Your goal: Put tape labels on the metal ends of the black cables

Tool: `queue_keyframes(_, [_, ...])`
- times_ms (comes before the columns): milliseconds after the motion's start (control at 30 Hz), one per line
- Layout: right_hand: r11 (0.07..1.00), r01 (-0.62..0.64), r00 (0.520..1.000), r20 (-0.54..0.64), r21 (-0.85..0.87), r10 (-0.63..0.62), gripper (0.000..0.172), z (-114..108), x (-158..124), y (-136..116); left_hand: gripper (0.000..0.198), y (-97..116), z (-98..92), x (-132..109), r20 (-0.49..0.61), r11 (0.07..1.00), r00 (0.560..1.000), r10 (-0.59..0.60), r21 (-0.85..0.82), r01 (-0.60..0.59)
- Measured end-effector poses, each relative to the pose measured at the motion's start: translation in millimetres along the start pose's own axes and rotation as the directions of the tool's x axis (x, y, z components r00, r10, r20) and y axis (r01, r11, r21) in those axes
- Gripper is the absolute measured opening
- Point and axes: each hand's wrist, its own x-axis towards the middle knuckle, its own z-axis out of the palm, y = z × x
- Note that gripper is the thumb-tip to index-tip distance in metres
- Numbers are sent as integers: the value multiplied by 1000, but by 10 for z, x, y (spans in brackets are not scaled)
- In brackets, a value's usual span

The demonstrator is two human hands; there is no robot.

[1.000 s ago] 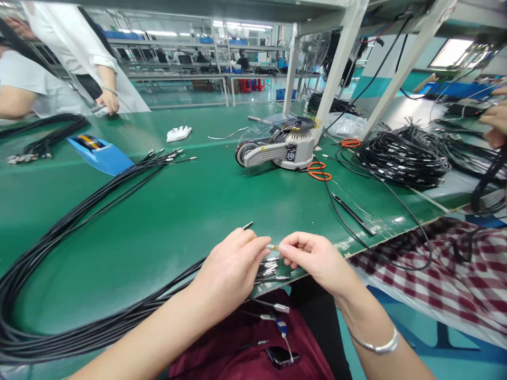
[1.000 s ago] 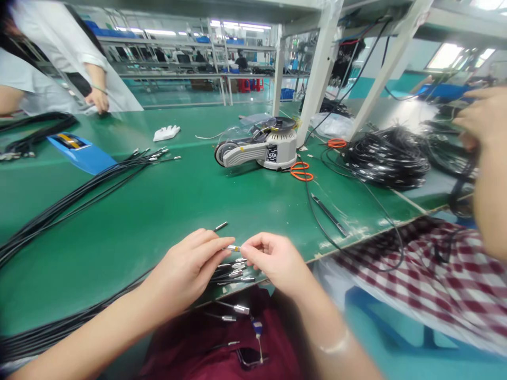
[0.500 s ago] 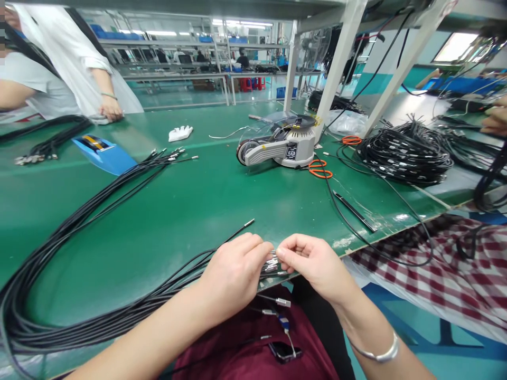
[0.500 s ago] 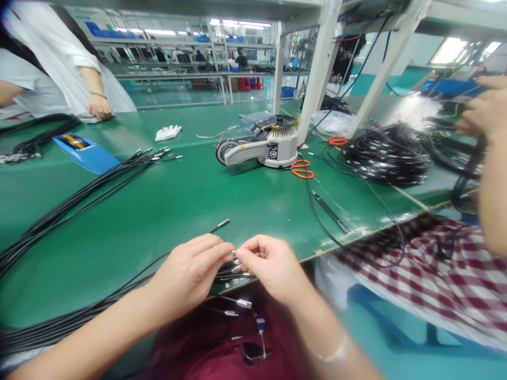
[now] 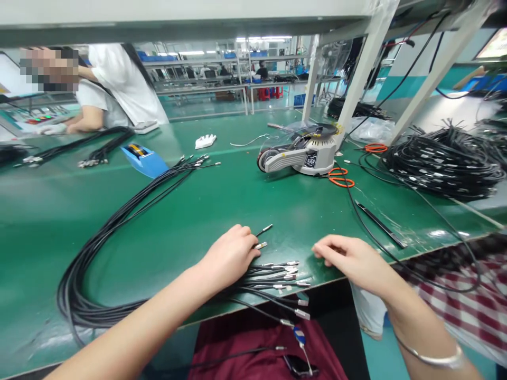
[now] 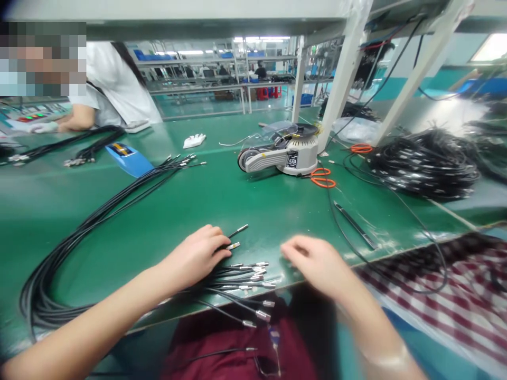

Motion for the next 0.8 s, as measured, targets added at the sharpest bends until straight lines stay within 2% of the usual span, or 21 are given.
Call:
queue_keyframes(67, [995, 39, 999, -3, 96, -39, 23, 129, 173, -75, 23, 15, 81, 11, 3, 1000, 1000, -26, -11, 26])
queue_keyframes(133, [980, 75, 996, 23, 186, -80, 24, 298, 308, -174, 21, 56, 115, -38, -38, 991, 995, -89, -100, 84])
queue_keyframes(267, [946, 119, 986, 79, 302, -149, 21, 524, 409, -350, 14, 133, 54, -176, -63, 938, 982, -179, -312, 151])
queue_keyframes(400, [933, 105, 982, 109, 344, -151, 19, 545, 386, -405, 14, 148, 7, -219, -55, 907, 984, -168, -400, 133])
queue_keyframes(533, [930, 49, 985, 136, 364, -106, 18, 548, 360, -398, 19, 135, 36, -207, -27, 918, 994, -108, -387, 89])
queue_keyframes(633, [928, 9, 987, 146, 372, -68, 19, 566, 334, -418, 20, 149, 57, -208, -39, 908, 993, -109, -411, 84])
queue_keyframes(800, [925, 41, 990, 110, 378, -88, 16, 580, 275, -479, 18, 186, 53, -221, -58, 880, 989, -133, -466, 91])
